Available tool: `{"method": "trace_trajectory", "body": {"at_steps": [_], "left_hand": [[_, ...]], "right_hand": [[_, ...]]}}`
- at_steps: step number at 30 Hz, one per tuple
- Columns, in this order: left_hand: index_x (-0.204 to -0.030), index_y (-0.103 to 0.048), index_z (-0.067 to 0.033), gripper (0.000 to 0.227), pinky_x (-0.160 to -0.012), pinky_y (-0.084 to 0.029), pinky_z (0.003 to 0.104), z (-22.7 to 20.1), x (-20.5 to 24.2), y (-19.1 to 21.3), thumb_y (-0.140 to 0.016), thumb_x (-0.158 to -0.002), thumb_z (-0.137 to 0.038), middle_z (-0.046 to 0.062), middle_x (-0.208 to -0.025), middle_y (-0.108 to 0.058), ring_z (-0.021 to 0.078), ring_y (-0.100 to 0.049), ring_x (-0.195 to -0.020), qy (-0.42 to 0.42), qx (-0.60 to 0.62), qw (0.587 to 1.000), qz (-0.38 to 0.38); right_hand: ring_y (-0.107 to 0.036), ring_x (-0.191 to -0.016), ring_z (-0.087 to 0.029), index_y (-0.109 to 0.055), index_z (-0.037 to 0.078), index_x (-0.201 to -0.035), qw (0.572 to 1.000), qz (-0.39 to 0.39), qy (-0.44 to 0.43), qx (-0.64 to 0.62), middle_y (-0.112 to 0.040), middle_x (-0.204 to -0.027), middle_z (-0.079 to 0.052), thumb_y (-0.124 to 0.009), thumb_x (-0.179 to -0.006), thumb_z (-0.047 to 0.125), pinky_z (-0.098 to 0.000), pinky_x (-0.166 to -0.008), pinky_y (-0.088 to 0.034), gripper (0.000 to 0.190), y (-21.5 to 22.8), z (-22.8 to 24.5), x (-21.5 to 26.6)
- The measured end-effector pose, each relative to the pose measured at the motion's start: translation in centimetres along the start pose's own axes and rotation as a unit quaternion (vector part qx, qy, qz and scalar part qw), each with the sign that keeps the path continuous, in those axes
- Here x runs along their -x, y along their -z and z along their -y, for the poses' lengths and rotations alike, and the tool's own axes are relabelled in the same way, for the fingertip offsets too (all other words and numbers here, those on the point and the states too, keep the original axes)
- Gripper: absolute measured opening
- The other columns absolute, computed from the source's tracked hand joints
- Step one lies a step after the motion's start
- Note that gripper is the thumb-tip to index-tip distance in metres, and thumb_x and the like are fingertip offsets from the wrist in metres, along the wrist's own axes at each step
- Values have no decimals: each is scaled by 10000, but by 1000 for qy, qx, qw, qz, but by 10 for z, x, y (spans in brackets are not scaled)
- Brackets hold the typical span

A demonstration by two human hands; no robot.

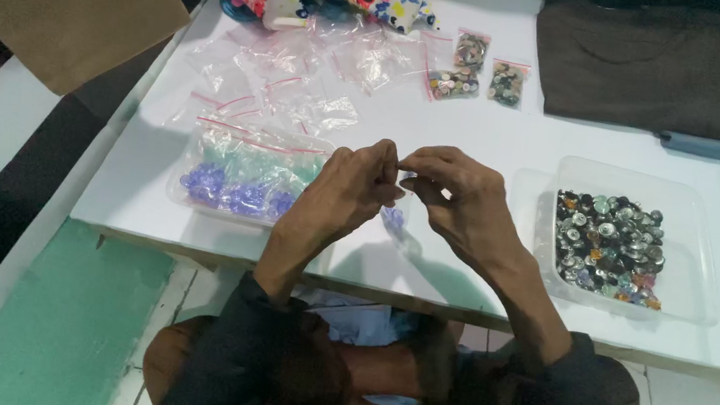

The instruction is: Sorting and bagging small buttons from a large container

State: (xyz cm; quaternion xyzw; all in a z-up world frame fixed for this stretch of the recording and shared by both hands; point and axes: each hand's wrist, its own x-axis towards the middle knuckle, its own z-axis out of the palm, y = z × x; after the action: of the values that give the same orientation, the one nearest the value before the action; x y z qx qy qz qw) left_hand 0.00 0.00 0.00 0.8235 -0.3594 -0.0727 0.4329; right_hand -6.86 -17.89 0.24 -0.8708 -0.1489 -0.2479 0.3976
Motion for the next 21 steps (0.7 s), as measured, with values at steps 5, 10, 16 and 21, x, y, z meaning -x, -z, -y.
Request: {"method": "trace_trajectory", "body": {"at_steps": [5,10,16,21], "left_hand": [[-902,-578,-83,92,-663,-542,376,4,2,-1,-663,-886,-51,135,-667,-728,340,-739,-672,-2,1,1000,-19],[-907,-580,-102,92,-662,-547,372,3,-1,-7,-653,-883,-52,110,-661,-734,321,-739,-669,-8,3,1000,-24],[-920,-593,-114,116,-639,-540,385,-1,0,-20,-700,-879,-96,142,-638,-697,361,-716,-650,-22,36,998,-54],[-1169,-587,-112,464,-694,-563,468,-19,9,-20,-816,-820,-315,170,-941,-760,358,-752,-765,-11,-18,994,-110]], "right_hand": [[-769,-853,-300,-764,67,-1109,1000,27,-8,2,-771,-1043,-139,-694,-910,-66,-367,-712,-614,249,2,3,-2],[-769,-894,-313,-733,103,-1182,1000,-8,-16,5,-770,-1056,-114,-683,-928,-55,-379,-748,-618,304,3,-10,10],[-752,-916,-367,-598,79,-1357,996,-49,-38,57,-746,-1045,-203,-856,-827,151,-447,-798,-601,593,-12,-22,35],[-730,-1011,-359,-675,107,-1302,991,-68,-108,-37,-788,-957,-183,-697,-918,-27,-443,-845,-602,408,-3,-15,41]]}}
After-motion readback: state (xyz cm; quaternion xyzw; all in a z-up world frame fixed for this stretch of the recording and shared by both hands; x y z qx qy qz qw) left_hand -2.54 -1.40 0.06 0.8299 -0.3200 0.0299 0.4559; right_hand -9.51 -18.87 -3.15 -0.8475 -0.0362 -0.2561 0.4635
